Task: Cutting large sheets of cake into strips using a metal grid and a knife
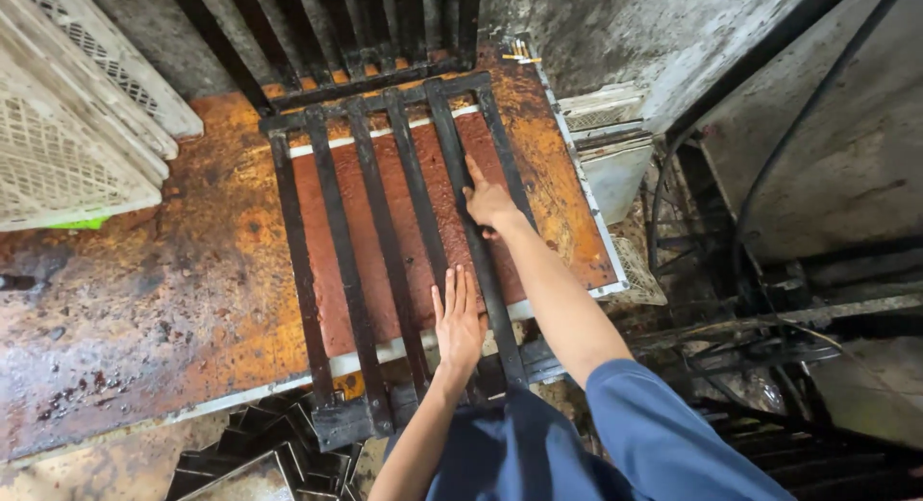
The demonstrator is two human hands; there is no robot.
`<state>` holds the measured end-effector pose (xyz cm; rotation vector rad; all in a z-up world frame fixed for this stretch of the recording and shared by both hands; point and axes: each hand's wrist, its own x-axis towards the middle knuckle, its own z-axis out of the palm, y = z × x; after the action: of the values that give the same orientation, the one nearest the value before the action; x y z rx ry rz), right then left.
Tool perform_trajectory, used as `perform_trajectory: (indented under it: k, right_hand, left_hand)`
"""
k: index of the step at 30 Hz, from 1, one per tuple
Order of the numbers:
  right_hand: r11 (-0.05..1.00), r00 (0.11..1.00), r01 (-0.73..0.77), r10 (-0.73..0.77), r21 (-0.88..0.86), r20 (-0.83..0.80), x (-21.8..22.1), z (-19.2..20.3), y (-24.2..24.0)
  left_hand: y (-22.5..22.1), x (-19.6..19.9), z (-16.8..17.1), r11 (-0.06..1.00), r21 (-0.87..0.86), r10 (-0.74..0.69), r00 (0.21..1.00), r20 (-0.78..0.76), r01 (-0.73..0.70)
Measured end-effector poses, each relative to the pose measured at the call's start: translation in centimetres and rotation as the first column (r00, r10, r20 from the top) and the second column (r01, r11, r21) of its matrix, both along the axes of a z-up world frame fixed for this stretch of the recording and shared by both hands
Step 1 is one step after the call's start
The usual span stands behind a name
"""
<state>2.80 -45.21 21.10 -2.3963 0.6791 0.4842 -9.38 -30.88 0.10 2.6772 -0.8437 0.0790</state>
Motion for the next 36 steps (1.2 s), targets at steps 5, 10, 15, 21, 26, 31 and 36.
perform_trajectory:
  k: [5, 10, 15, 21, 26, 31, 36]
  right_hand:
    - [1.000, 1.000, 0.002, -0.002, -0.007, -0.012, 0.7, -1.3, -0.1]
    - [1.000, 1.000, 0.005, -0.004, 0.014, -0.027, 0.0, -1.3, 0.2]
    - [1.000, 1.000, -0.012, 0.011, -0.018, -0.027, 0.1, -2.4, 0.3]
    - [0.997, 0.999, -0.023, 0.021, -0.068, -0.036, -1.3, -2.6, 0.8]
    - [1.000, 0.998, -0.007, 0.006, -0.027, -0.056, -2.0, -0.8, 1.3]
    - [0.998, 0.991, 0.026, -0.033, -0.056, -0.127, -3.1, -0.3, 2.0]
    - [0.999, 0.999, 0.050, -0.049, 0.017, -0.024, -4.6, 0.1, 2.1]
  left_hand:
    - [0.3, 0.3, 0.2, 1.000, 0.012, -0.018, 1.000, -0.009, 0.019]
    - [0.4, 0.5, 1.1, 0.999, 0.039, -0.015, 0.999, -0.049, 0.017]
    - [0.6, 0.2, 0.4, 0.999, 0.025, -0.036, 0.999, -0.028, 0.037]
    - [0.4, 0.1, 1.0, 0.997, 0.076, -0.019, 1.000, -0.002, 0.019]
    - [0.4, 0.1, 0.5, 0.999, 0.021, -0.035, 0.999, -0.007, 0.035]
    - [0.8, 0.0, 1.1, 0.999, 0.021, -0.029, 0.999, -0.021, 0.029]
    - [0.3, 0.2, 0.8, 0.998, 0.051, -0.039, 0.999, 0.011, 0.038]
